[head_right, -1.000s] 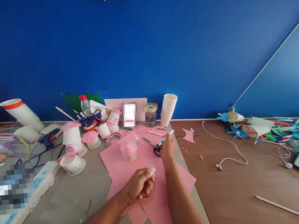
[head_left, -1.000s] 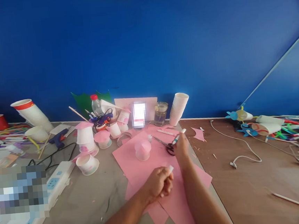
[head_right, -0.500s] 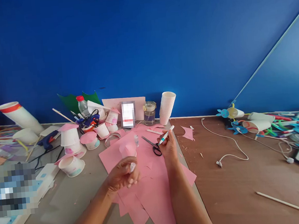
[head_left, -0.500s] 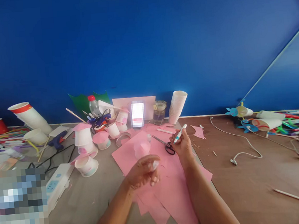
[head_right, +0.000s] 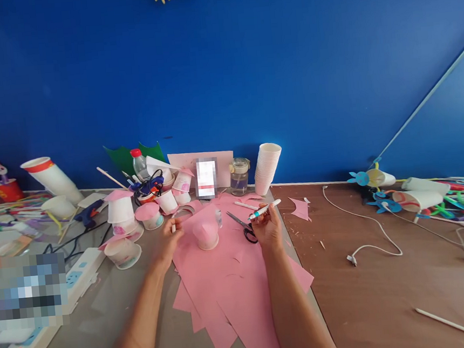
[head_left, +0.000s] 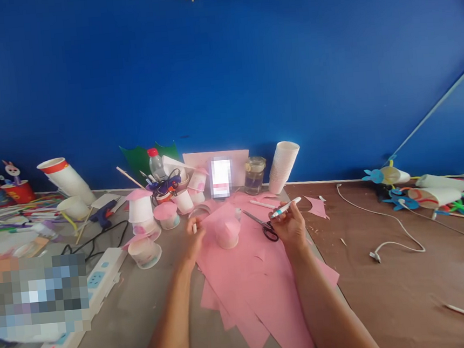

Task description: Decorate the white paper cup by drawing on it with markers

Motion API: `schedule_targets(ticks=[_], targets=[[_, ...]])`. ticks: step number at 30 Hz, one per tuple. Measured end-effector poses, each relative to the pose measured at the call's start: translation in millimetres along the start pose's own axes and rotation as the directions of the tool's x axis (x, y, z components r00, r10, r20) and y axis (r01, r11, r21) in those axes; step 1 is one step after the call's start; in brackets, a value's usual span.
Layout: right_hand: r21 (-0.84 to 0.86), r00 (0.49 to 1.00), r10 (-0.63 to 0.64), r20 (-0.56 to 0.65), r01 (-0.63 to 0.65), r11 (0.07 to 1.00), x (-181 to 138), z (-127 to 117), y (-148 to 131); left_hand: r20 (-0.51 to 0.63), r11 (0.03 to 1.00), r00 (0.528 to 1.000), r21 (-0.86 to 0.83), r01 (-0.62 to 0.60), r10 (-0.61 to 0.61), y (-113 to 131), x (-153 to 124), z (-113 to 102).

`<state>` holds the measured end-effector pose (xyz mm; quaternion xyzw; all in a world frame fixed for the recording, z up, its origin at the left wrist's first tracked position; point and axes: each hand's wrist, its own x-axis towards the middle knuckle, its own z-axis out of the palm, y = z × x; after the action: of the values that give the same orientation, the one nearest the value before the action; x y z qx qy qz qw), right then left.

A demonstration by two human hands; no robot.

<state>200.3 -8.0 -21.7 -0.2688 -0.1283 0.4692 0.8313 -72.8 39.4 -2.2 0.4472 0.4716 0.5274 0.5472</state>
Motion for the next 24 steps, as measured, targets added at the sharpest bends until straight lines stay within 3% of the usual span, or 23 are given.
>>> schedule_targets(ticks=[2, 4, 7, 15, 20, 22, 24], targets=[[-0.006, 1.0, 0.003, 0.0, -0.003, 1.0, -0.6, 0.9, -0.4, 0.093, 0.984, 0.994, 0.158, -0.078, 0.064, -3.8, -2.7, 0.6], [-0.019, 1.0, 0.007, -0.008, -0.007, 1.0, -0.9, 1.9, -0.6, 0.257, 0.912, 0.959, 0.356, -0.205, 0.116, -6.4, -5.5, 0.6], [-0.052, 1.0, 0.007, -0.021, -0.008, 0.999, -1.3, 3.5, -0.8, 0.423, 0.798, 0.901, 0.507, -0.324, 0.097, -11.4, -9.5, 1.0], [-0.034, 0.999, 0.034, 0.011, -0.033, 0.999, -3.3, 6.5, -1.2, 0.282, 0.783, 0.936, 0.525, -0.333, 0.209, -24.7, -21.1, 24.0], [-0.02, 0.998, 0.041, 0.038, -0.04, 0.999, -3.7, 5.7, -0.7, 0.235, 0.671, 0.958, 0.685, -0.282, 0.162, -27.8, -28.0, 38.9], [-0.037, 0.999, 0.037, 0.039, -0.036, 0.999, -4.0, 5.6, -0.4, 0.209, 0.677, 0.969, 0.695, -0.241, 0.131, -26.8, -28.5, 41.0], [-0.05, 0.999, 0.034, 0.037, -0.032, 0.998, -4.5, 6.3, 0.2, 0.201, 0.757, 0.977, 0.628, -0.181, 0.066, -22.7, -28.1, 39.9]])
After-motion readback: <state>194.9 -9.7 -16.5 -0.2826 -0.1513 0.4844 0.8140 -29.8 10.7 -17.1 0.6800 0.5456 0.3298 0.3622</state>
